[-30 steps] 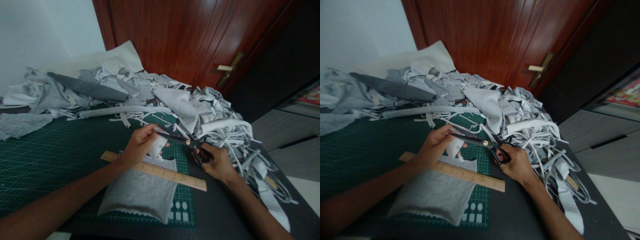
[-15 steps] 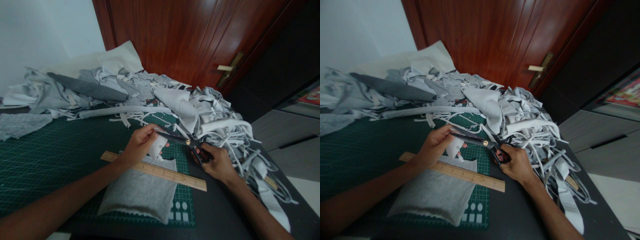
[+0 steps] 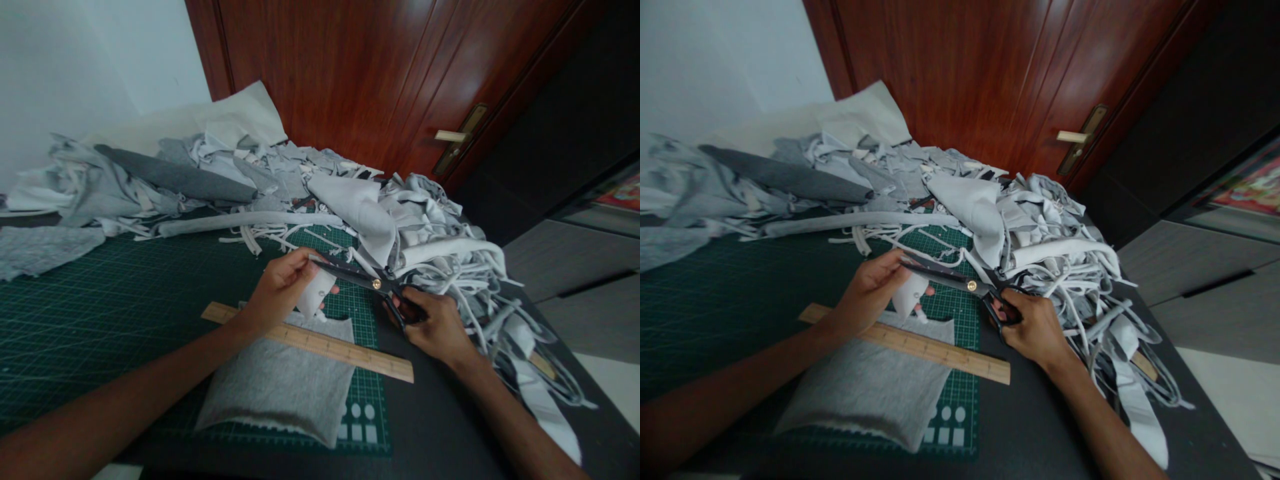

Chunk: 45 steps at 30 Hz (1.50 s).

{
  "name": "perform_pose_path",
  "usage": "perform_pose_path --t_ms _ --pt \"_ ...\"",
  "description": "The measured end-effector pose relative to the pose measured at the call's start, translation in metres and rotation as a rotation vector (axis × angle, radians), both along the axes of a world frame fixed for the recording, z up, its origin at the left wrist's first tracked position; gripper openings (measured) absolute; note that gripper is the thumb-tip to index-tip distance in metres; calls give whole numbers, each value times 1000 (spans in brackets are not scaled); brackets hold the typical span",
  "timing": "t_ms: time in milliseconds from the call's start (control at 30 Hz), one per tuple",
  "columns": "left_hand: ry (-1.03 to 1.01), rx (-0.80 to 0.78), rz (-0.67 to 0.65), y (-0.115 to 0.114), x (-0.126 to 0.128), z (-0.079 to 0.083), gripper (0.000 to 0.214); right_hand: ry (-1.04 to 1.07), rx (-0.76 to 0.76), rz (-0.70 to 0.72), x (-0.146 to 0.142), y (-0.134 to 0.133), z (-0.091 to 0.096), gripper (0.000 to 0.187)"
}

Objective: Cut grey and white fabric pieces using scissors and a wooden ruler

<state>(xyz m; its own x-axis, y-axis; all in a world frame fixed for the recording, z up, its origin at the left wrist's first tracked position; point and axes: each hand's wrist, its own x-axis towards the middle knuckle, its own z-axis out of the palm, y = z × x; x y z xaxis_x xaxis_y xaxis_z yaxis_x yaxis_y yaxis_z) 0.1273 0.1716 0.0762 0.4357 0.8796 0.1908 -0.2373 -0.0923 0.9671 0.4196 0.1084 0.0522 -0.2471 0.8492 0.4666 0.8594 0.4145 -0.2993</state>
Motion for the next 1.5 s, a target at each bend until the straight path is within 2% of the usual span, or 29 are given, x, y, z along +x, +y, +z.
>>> perform_pose_path --t_ms 433,667,900,1133,1500 --pt "28 7 20 -3 2 6 35 142 11 -61 -2 0 6 23" --pt "41 14 26 0 2 2 38 56 54 -21 -6 -1 6 18" --pt "74 114 42 2 -1 0 31 -48 64 -6 -4 0 6 17" --pt "50 94 22 2 -1 1 28 -73 111 -2 -4 -1 11 15" --pt "51 57 23 0 -2 3 32 -73 49 -10 -4 -1 11 12"
